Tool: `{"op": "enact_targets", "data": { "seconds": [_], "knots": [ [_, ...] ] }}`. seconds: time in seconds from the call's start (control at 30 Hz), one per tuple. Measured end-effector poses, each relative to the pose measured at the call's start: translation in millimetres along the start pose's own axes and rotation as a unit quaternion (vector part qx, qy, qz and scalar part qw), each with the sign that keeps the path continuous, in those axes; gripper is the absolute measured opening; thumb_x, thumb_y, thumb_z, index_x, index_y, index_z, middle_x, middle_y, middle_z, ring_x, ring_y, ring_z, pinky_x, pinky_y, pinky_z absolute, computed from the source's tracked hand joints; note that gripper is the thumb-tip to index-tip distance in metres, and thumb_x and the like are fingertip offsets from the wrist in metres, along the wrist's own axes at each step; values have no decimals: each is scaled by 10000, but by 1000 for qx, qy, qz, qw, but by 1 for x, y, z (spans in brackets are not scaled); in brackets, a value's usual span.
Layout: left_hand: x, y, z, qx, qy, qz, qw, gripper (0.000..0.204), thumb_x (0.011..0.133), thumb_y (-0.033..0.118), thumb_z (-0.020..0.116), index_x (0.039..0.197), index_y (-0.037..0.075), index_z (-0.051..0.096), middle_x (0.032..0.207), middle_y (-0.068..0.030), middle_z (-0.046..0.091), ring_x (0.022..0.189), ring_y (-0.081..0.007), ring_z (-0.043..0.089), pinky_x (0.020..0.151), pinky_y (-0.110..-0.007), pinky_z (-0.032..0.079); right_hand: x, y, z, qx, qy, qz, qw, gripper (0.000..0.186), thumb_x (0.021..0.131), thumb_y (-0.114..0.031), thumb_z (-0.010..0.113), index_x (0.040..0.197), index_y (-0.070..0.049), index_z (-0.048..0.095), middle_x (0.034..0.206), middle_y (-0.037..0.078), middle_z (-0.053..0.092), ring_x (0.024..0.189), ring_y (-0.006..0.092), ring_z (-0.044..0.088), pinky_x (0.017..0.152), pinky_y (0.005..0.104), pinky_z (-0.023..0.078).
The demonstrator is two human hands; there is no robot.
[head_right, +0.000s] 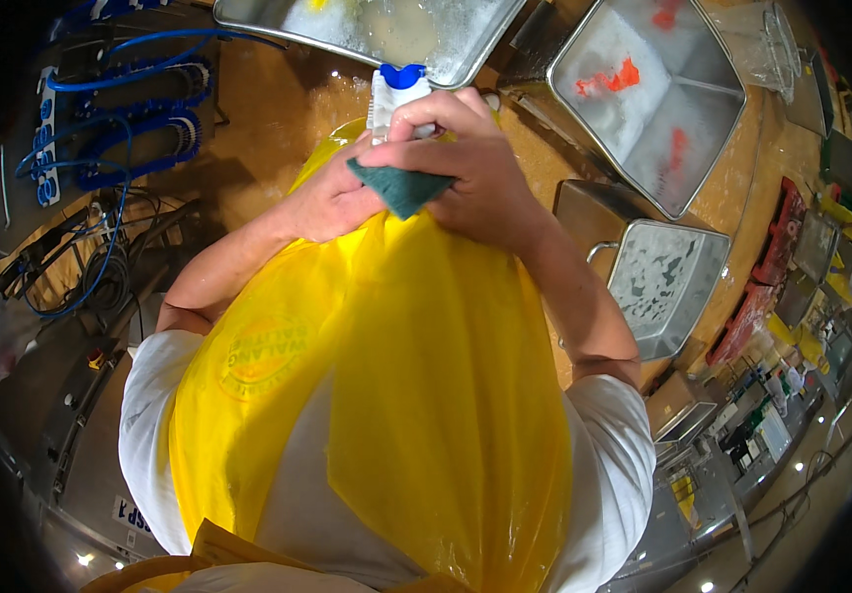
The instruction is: The person scrubs a white plastic component with a green sponge while holding it over a yellow bag. The person repeatedly wipes the surface of the plastic part, focusing on the ridges and edges.
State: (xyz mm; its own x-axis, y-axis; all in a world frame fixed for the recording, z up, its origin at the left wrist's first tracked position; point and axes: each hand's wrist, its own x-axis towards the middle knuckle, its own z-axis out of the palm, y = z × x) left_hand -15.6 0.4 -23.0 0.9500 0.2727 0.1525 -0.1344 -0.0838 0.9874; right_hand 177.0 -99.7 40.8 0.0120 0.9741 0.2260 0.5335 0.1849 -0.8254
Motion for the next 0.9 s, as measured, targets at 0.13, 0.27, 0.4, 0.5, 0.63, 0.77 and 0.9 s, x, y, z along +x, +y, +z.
{"op": "enact_targets", "data": {
  "seconds": [0.13,0.27,0.4,0.5,0.63,0.77,0.9],
  "knots": [
    [-4,5,-4,26,-28,-12,999,360,986,282,589,1305,120,634,1319,-136,616,1216,-362,562,1070,-461,372,-6,1,-2,-63,-29,-49,996,321,729,-128,885,1038,-210,862,1058,-22,683,976,227,630,872,364,495],
    [0,7,-4,33,-21,12,999,469,975,273,590,1407,92,576,1374,-149,609,1274,-368,544,1116,-460,340,-13,3,-4,-55,18,-74,996,386,712,-126,869,1083,-233,845,1122,-33,713,972,233,641,879,364,513],
    [-2,0,0,33,17,16,999,553,973,267,588,1484,68,515,1395,-169,606,1288,-368,538,1127,-457,334,-24,8,-7,-92,58,-107,988,443,711,-123,866,1140,-227,825,1234,-35,733,1025,242,670,879,365,547],
    [0,3,-4,37,6,12,999,554,977,256,590,1490,62,512,1382,-171,612,1276,-362,541,1127,-452,335,-29,2,-5,-103,71,-97,987,459,717,-125,871,1166,-200,813,1258,0,730,1087,263,685,914,376,566],
    [2,14,-10,33,-30,-54,998,542,1019,203,606,1527,45,506,1457,-156,573,1344,-330,517,1174,-441,352,-35,-4,-1,-114,105,-59,986,463,726,-98,885,1177,-162,802,1270,62,722,1090,267,708,882,361,593],
    [2,19,-10,34,-38,-62,997,478,1052,180,604,1502,36,532,1420,-135,595,1337,-288,533,1160,-422,394,-35,-14,3,-90,139,-23,986,404,763,-72,891,1154,-134,805,1242,96,728,1041,259,725,846,335,606],
    [-6,15,-2,-91,0,-133,987,391,1039,165,601,1405,31,573,1272,-104,628,1209,-241,585,1081,-388,445,-60,-1,8,-55,148,90,983,258,850,-70,873,1100,-78,807,1160,105,752,1010,217,728,856,309,594]
  ]
}}
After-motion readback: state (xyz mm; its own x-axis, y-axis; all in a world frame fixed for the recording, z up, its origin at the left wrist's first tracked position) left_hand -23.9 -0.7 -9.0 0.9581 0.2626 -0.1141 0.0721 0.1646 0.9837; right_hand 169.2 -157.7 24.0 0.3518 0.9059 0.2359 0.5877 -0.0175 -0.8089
